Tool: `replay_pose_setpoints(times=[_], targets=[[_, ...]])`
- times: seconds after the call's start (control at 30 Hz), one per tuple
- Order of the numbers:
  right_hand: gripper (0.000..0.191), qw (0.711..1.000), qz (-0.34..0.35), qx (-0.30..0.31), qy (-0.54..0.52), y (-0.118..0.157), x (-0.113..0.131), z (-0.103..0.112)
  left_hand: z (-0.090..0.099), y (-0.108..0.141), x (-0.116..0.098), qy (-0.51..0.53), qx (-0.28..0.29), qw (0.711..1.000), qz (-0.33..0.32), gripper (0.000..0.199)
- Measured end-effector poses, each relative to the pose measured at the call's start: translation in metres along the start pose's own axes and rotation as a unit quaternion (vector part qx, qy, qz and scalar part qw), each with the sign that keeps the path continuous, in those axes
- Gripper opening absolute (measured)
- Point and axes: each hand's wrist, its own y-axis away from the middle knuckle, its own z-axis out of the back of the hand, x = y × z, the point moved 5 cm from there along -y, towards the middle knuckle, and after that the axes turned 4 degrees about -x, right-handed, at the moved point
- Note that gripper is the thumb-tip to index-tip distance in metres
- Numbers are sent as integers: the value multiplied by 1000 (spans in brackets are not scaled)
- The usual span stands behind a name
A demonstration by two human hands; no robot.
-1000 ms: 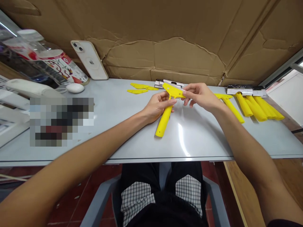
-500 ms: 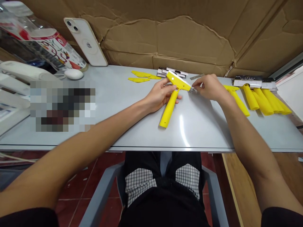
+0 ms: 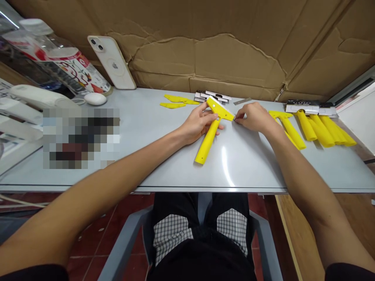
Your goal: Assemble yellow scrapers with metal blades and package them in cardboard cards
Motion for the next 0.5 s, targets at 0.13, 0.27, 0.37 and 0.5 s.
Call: replay_pose_setpoints(times=[0.13, 0.27, 0.37, 0.5], targets=[[18, 999, -5, 22, 31, 3, 3, 2, -1, 0, 0, -2, 6, 1000, -4, 50], [21, 998, 2, 31, 53, 3, 7, 0, -2, 1, -1, -12, 11, 1000, -7, 47], [22, 998, 1, 37, 55, 3, 8, -1, -3, 1, -1, -18, 0, 1000, -3, 47], [21, 998, 0, 41, 45, 2, 7, -1, 0, 1, -4, -24, -28, 999, -17, 47]])
